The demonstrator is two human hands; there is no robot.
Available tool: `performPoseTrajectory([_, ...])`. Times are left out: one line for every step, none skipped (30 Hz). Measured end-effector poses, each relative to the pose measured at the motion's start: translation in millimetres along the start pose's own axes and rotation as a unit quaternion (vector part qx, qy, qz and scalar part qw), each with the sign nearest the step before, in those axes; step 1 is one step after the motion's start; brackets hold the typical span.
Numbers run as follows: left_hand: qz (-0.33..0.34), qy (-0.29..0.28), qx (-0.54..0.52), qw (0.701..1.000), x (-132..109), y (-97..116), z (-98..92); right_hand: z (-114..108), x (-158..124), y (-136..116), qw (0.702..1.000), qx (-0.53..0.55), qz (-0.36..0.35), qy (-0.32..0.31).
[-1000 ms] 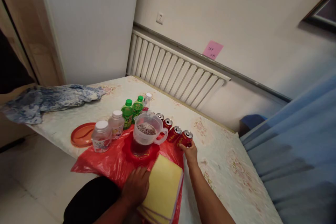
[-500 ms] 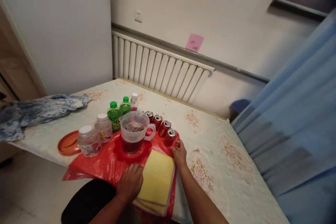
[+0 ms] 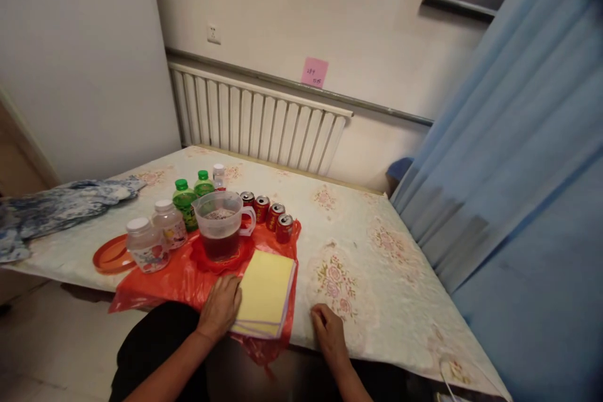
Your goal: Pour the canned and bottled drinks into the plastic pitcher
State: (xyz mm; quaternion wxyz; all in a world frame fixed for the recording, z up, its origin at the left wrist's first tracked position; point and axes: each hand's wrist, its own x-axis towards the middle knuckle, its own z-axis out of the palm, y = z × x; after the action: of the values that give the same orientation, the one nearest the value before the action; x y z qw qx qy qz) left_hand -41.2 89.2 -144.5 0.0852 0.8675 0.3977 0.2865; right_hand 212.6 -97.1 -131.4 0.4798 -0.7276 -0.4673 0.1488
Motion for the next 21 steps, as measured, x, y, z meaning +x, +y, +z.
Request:
performPoseTrajectory([0.004, 0.011, -0.013, 1.000, -3.7, 5.0, -0.5, -1.3, -4.0, 0.6, 1.000, -0.001, -0.004, 0.002])
performPoseTrajectory([0.008, 0.019, -0.033, 0.999, -7.9, 11.1, -0.9, -2.0, -6.8, 0.9, 1.000, -0.003, -0.006, 0.003])
performPoseTrajectory([0.013, 0.019, -0.056, 0.998, -12.2, 18.1, -1.4, -2.1, -8.7, 1.1, 1.000, -0.005, -0.006, 0.005])
performPoseTrajectory([0.017, 0.011, -0.081, 0.997, -16.3, 25.5, -1.8, -1.8, -10.0, 1.3, 1.000, -0.007, -0.005, 0.006])
performPoseTrajectory([0.016, -0.003, -0.107, 0.994, -20.0, 33.1, -2.2, -1.1, -10.9, 1.6, 1.000, -0.008, -0.004, 0.006])
performPoseTrajectory([0.011, -0.021, -0.132, 0.991, -23.0, 40.5, -2.5, -0.4, -11.6, 2.0, 1.000, -0.009, -0.004, 0.006])
performPoseTrajectory([0.003, -0.037, -0.153, 0.987, -25.0, 47.4, -2.9, 0.1, -12.1, 2.4, 1.000, -0.007, -0.002, 0.003])
performPoseTrajectory([-0.007, -0.049, -0.170, 0.984, -25.8, 53.5, -3.3, 0.3, -12.6, 2.6, 1.000, -0.002, 0.003, -0.001])
performPoseTrajectory([-0.018, -0.056, -0.180, 0.982, -25.4, 58.7, -3.6, 0.0, -12.9, 2.3, 1.000, 0.006, 0.008, -0.007])
performPoseTrajectory([-0.030, -0.058, -0.187, 0.980, -23.8, 63.0, -4.1, -1.0, -13.0, 1.3, 1.000, 0.016, 0.015, -0.015])
performPoseTrajectory([-0.041, -0.055, -0.189, 0.980, -20.9, 66.7, -4.6, -2.6, -12.9, -0.9, 0.999, 0.025, 0.021, -0.022])
performPoseTrajectory([-0.050, -0.051, -0.192, 0.979, -16.9, 69.9, -5.1, -4.8, -12.3, -4.3, 0.999, 0.035, 0.025, -0.025])
performPoseTrajectory([-0.061, -0.046, -0.197, 0.977, -12.1, 72.9, -5.7, -7.6, -11.4, -9.2, 0.998, 0.044, 0.026, -0.025])
performPoseTrajectory([-0.071, -0.042, -0.204, 0.976, -6.5, 75.9, -6.3, -10.6, -10.0, -15.4, 0.998, 0.054, 0.022, -0.021])
performPoseTrajectory([-0.082, -0.036, -0.212, 0.973, -0.5, 79.0, -6.9, -13.7, -8.0, -22.7, 0.997, 0.067, 0.016, -0.016])
performPoseTrajectory([-0.092, -0.031, -0.222, 0.970, 5.7, 82.3, -7.3, -16.6, -5.4, -30.7, 0.997, 0.082, 0.009, -0.009])
performPoseTrajectory([-0.102, -0.027, -0.232, 0.967, 12.1, 85.8, -7.7, -19.1, -2.1, -38.9, 0.995, 0.099, 0.002, -0.001])
performPoseTrajectory([-0.114, -0.024, -0.242, 0.963, 18.4, 89.3, -7.9, -20.8, 1.9, -46.6, 0.993, 0.118, 0.000, 0.007])
performPoseTrajectory([-0.126, -0.024, -0.251, 0.959, 24.5, 92.7, -8.1, -21.7, 6.7, -53.3, 0.989, 0.145, 0.012, 0.016])
performPoseTrajectory([-0.139, -0.027, -0.259, 0.955, 30.3, 95.5, -8.1, -21.6, 12.1, -58.7, 0.983, 0.177, 0.038, 0.024])
performPoseTrajectory([-0.154, -0.032, -0.266, 0.951, 35.9, 97.8, -8.1, -20.5, 18.0, -62.3, 0.975, 0.210, 0.073, 0.028])
